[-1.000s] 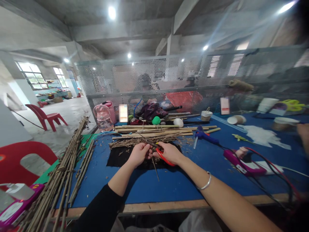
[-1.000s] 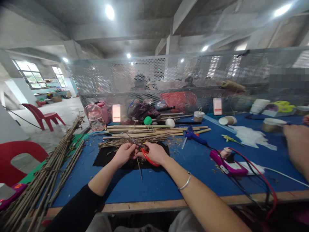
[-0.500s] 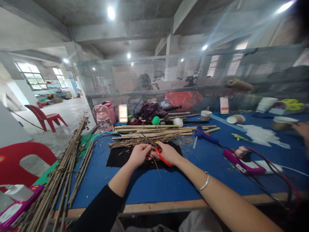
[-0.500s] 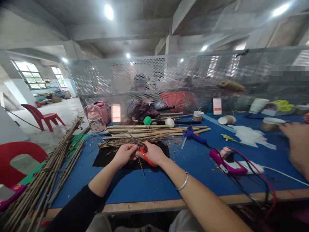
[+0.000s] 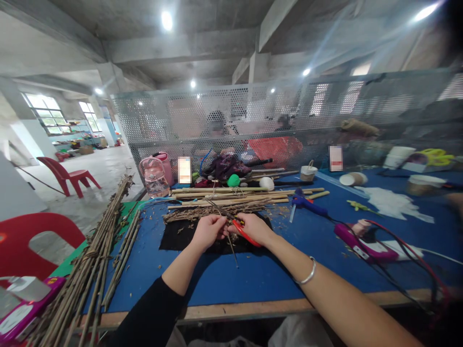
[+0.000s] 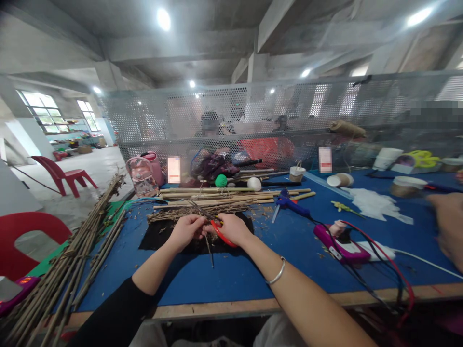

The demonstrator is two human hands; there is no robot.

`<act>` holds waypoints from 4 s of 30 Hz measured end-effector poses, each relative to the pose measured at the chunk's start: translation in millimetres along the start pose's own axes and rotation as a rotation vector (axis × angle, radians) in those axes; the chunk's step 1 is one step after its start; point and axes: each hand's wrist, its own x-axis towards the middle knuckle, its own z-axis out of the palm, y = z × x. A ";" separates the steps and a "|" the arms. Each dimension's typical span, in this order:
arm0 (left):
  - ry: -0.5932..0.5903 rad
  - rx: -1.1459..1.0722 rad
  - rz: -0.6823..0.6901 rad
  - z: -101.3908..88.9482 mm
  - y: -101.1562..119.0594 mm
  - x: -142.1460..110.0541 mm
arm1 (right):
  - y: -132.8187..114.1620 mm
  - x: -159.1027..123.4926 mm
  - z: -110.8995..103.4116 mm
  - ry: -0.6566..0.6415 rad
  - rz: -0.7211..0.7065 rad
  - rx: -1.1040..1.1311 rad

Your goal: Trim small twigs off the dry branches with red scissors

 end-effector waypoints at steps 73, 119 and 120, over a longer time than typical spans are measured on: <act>-0.078 -0.084 -0.022 -3.8 -1.2 4.6 | -3.1 1.9 -1.2 -0.043 -0.029 0.081; -0.050 -0.099 -0.074 -0.9 -4.8 5.7 | -0.6 -2.2 -0.2 -0.048 0.002 0.052; -0.047 -0.090 -0.070 -0.7 -4.7 5.7 | -0.3 -2.0 -0.5 -0.053 0.010 0.045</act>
